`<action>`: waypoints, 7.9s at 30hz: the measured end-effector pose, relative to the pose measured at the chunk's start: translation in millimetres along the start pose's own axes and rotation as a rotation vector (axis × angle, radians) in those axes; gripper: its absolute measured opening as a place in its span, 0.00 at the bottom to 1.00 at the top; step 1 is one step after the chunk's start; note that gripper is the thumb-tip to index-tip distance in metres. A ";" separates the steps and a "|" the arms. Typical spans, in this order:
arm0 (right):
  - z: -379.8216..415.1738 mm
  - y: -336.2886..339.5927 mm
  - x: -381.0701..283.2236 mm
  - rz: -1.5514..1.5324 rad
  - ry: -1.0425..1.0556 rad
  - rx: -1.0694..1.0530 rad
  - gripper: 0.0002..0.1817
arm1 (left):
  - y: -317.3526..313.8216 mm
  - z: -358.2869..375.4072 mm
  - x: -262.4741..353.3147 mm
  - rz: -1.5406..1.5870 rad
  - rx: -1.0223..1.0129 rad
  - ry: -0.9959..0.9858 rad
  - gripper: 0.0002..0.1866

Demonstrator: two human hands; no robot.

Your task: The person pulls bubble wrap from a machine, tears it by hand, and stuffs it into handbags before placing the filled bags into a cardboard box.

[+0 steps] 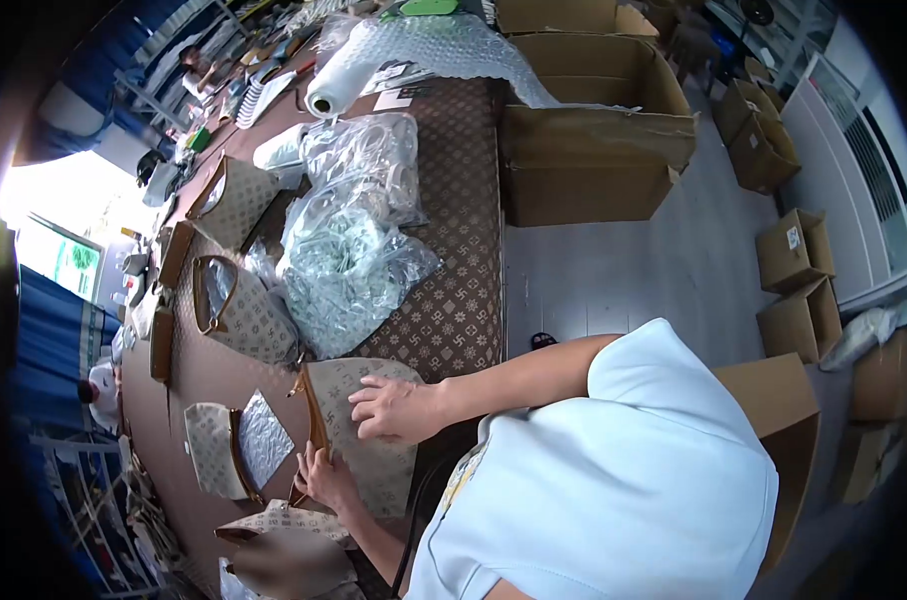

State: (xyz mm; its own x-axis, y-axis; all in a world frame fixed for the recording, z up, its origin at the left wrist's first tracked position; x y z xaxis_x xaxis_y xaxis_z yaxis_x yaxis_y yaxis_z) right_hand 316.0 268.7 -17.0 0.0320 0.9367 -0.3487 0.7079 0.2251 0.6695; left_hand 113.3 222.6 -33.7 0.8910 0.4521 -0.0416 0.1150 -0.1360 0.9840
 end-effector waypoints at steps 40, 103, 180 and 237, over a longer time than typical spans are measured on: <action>989.7 255.8 699.9 0.083 -2.397 1.637 0.33 | -260.6 -144.8 613.5 0.204 -0.506 -0.260 0.19; 177.5 195.7 386.4 0.316 -0.565 -0.701 0.39 | 276.1 206.4 -300.2 -0.429 0.521 1.408 0.21; 414.5 686.1 429.6 1.522 -1.309 0.032 0.47 | 74.7 -177.6 293.6 0.606 0.439 0.261 0.15; -193.6 331.2 385.5 1.054 -0.295 0.158 0.38 | -34.5 230.2 -9.7 1.552 0.338 1.771 0.30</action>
State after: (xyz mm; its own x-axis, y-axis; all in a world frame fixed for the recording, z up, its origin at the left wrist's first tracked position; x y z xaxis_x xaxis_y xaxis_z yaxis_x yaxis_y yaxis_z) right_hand 426.2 756.3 197.2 0.8243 0.5332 0.1904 0.3082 -0.7047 0.6390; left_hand 201.8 20.0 -107.1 -0.6961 -0.0847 0.7130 0.1980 -0.9772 0.0772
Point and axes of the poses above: each hand's wrist, its own z-axis away from the middle knuckle, its own y-axis out of the back of the hand, x = y × z, the point moved 5 cm from there along -z, towards the middle knuckle, and after that the axes turned 11 degrees about y, right-handed, at the moved point
